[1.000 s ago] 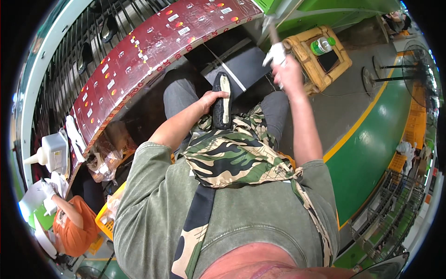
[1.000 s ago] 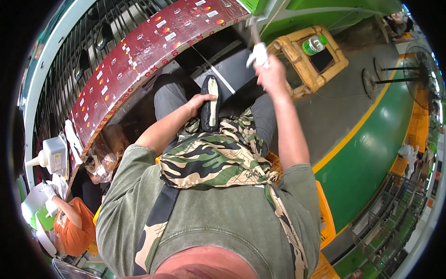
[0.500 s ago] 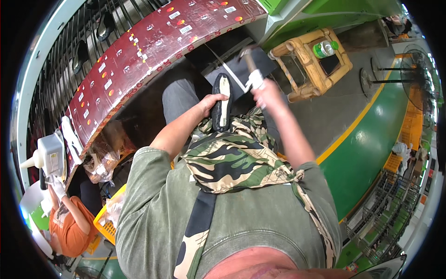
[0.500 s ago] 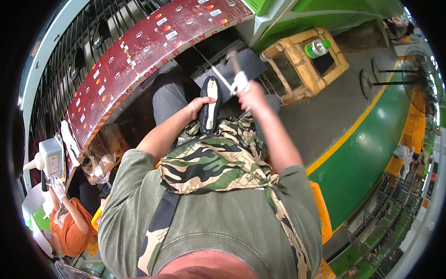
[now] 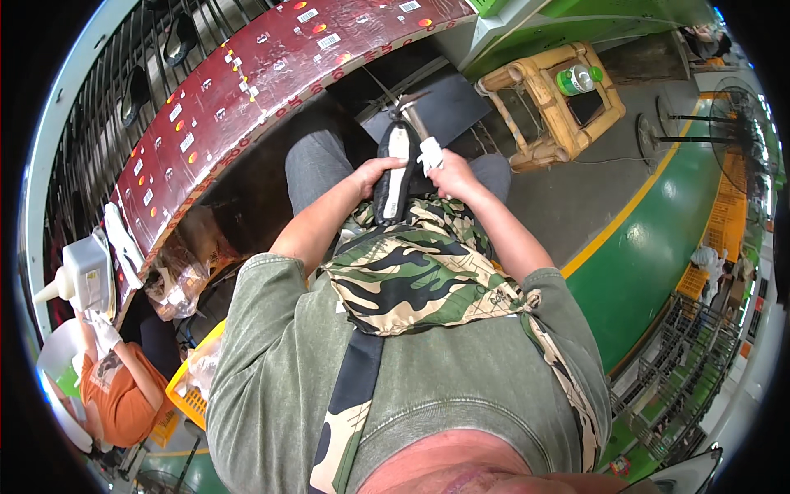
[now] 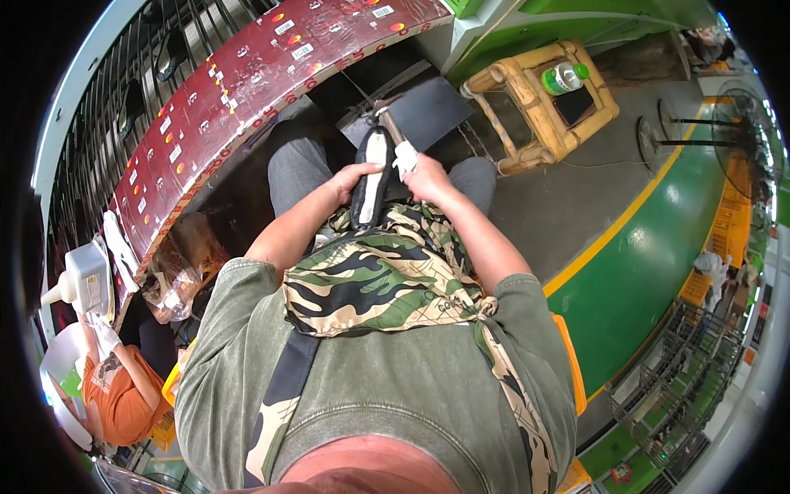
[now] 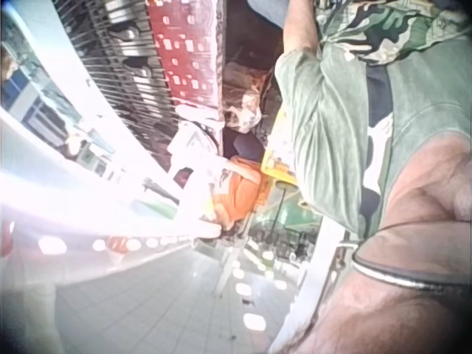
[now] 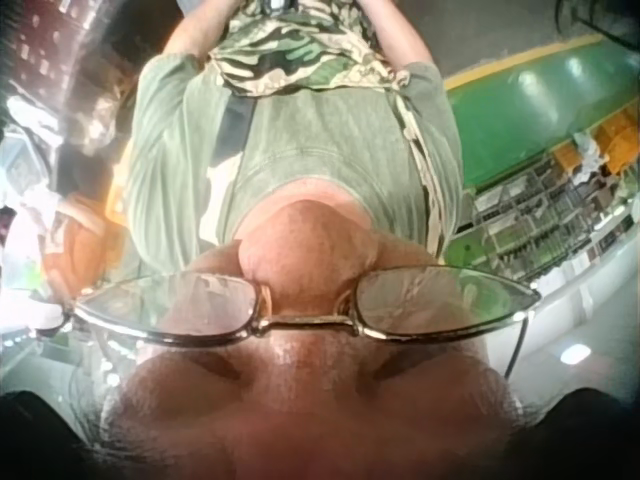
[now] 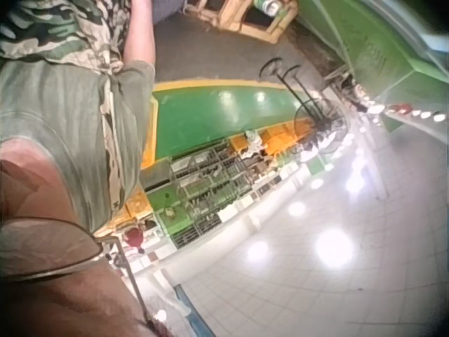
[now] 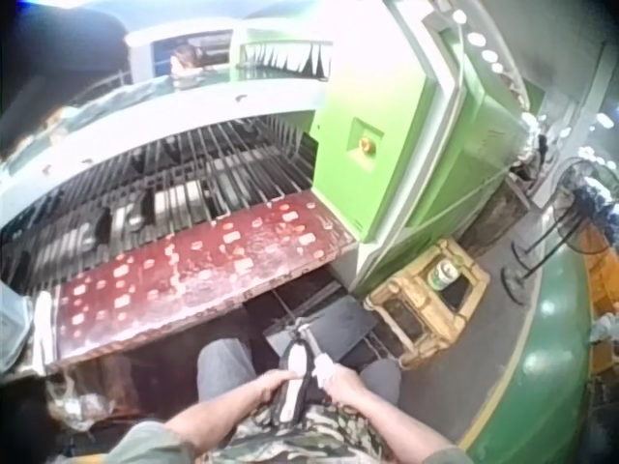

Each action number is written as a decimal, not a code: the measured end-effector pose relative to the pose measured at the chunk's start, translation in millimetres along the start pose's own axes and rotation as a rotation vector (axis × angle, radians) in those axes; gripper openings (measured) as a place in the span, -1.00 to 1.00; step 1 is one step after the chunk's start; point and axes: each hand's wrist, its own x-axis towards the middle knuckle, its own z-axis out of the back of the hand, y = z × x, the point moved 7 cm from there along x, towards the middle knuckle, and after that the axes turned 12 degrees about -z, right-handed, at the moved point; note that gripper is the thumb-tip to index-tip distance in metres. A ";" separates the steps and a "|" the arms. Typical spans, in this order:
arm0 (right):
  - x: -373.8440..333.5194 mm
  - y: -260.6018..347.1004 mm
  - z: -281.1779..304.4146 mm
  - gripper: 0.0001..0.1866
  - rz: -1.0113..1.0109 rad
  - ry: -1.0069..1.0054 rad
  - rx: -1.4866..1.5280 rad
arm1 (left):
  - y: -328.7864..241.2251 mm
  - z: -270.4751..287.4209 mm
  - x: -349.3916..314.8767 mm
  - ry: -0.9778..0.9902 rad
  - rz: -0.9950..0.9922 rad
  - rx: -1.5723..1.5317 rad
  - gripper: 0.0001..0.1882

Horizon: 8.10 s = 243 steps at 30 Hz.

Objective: Hammering the soles and edges of shoes on a manufacturing line to ensure proper adhesion.

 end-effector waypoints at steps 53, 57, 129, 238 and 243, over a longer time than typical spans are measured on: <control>-2.1 33.6 37.6 -0.80 0.083 -0.038 0.166 | 11.2 30.9 22.2 -0.244 -0.225 0.058 -0.24; -90.2 120.6 161.2 -0.84 0.540 -0.287 0.333 | 11.9 43.5 22.8 -0.246 -0.130 0.092 -0.19; 19.0 -67.2 53.7 -0.85 0.003 -0.062 0.520 | -78.6 53.4 -106.7 -0.532 -0.871 -0.194 -0.64; -95.0 51.0 60.9 -0.85 0.420 -0.219 0.358 | 15.5 -9.9 -98.0 -0.350 -0.399 0.186 -0.57; -149.9 109.6 116.1 -0.87 0.947 -0.539 0.680 | 15.9 -9.4 -99.5 -0.361 -0.408 0.196 -0.55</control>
